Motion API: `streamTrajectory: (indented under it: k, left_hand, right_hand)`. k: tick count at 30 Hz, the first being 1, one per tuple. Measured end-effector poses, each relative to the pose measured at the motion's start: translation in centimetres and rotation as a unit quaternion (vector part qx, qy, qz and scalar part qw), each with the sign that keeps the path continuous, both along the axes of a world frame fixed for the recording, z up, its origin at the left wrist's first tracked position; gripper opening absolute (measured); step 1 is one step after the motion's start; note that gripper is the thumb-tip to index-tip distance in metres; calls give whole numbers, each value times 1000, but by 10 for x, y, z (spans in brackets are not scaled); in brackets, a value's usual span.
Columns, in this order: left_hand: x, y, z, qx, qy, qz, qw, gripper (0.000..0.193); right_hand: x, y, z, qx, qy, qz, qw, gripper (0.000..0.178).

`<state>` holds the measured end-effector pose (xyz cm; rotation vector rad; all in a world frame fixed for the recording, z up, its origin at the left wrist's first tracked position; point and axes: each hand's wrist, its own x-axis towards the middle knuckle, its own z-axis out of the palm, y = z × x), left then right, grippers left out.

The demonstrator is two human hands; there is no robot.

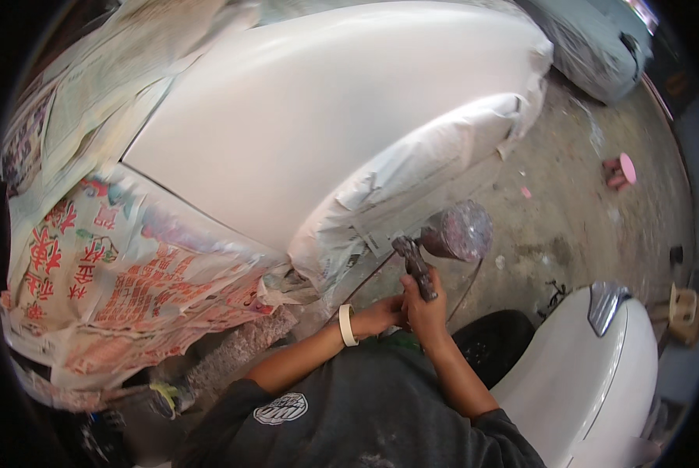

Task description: The person uses a spray gun to apply white paint to various sections of a car body that have been partially masked with newspaper.

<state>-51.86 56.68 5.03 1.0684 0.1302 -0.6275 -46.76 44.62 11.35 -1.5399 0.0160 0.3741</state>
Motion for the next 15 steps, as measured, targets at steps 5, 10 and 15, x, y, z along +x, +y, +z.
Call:
streamTrajectory:
  k: [5,10,15]
  left_hand:
    - [-2,-25,-31,9,22,-16,1000,32]
    - [10,-28,-44,28,58,26,998,31]
    - [16,-45,-26,31,32,37,998,32]
  right_hand:
    - [3,-19,-15,-9,5,-13,1000,37]
    - [22,-26,-36,-53,-59,47,996,42]
    - [27,-40,-21,-86,-59,71,992,43]
